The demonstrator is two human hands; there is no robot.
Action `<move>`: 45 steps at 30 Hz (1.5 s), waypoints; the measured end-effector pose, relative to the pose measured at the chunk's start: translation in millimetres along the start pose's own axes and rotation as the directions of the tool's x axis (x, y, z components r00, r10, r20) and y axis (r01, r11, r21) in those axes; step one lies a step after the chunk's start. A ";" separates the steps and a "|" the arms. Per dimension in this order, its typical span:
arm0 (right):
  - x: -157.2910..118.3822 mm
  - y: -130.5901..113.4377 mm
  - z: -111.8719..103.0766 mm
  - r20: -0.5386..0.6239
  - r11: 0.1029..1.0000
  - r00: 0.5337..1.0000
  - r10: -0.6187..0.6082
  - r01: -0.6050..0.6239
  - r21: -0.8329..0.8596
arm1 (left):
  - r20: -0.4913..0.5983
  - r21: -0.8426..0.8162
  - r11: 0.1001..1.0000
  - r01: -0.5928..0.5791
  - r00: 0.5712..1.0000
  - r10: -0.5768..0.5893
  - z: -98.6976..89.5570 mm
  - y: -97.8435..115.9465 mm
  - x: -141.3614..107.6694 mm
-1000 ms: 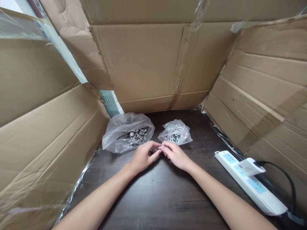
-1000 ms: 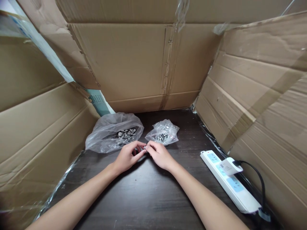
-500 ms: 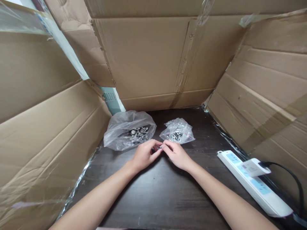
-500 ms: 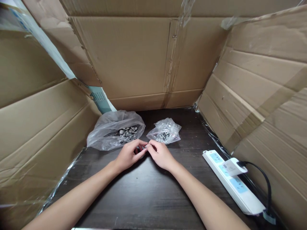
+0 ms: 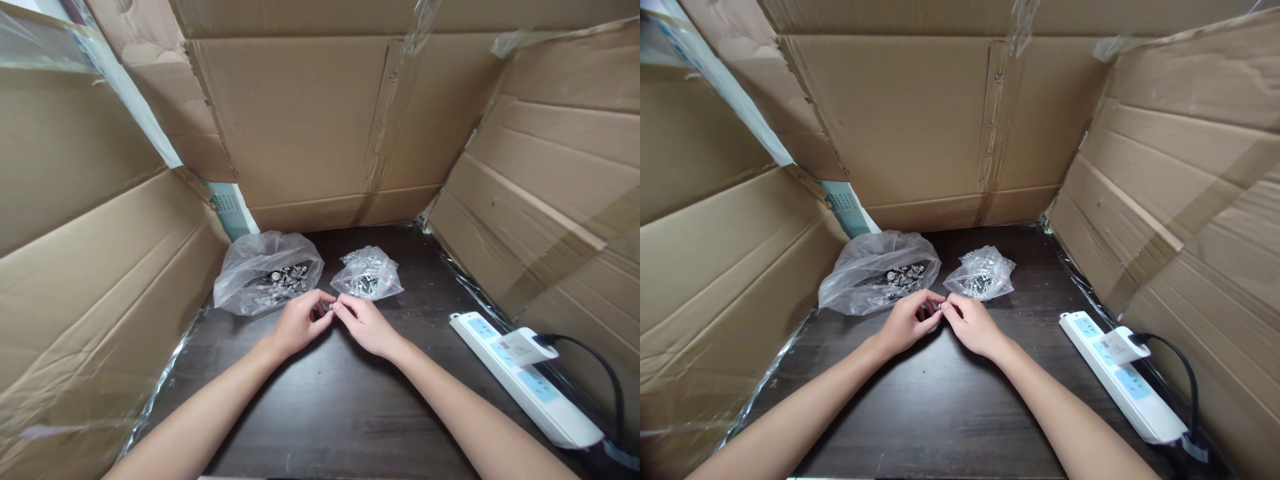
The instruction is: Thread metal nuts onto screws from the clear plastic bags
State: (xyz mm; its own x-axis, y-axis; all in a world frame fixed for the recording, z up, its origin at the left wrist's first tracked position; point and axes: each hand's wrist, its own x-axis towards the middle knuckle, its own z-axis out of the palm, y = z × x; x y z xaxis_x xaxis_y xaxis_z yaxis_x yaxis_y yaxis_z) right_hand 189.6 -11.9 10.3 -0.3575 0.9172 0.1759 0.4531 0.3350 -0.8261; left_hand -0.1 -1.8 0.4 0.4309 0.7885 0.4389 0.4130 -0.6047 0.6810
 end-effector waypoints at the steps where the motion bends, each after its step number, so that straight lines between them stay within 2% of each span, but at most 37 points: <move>1: -0.1 -0.1 0.0 -0.001 1.000 1.000 0.004 -0.004 0.009 | 0.004 -0.005 1.000 0.003 1.000 -0.003 -0.2 0.4 0.0; 21: 0.7 -1.2 -1.6 -0.004 0.999 1.000 0.009 -0.009 0.038 | 0.034 -0.006 1.000 0.026 0.999 -0.026 -0.8 2.2 -0.6; 45: 0.6 -0.2 -1.4 0.009 0.999 1.000 0.008 -0.009 0.033 | -0.007 0.018 1.000 -0.020 1.000 0.020 -0.8 2.4 -1.7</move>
State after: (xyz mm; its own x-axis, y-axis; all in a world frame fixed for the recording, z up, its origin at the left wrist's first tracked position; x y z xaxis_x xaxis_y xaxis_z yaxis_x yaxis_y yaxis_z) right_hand 190.4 -11.2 11.4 -0.3610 0.9180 0.1642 0.4290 0.3198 -0.8448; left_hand -0.5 -4.5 1.8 0.4338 0.7768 0.4566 0.4189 -0.6225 0.6611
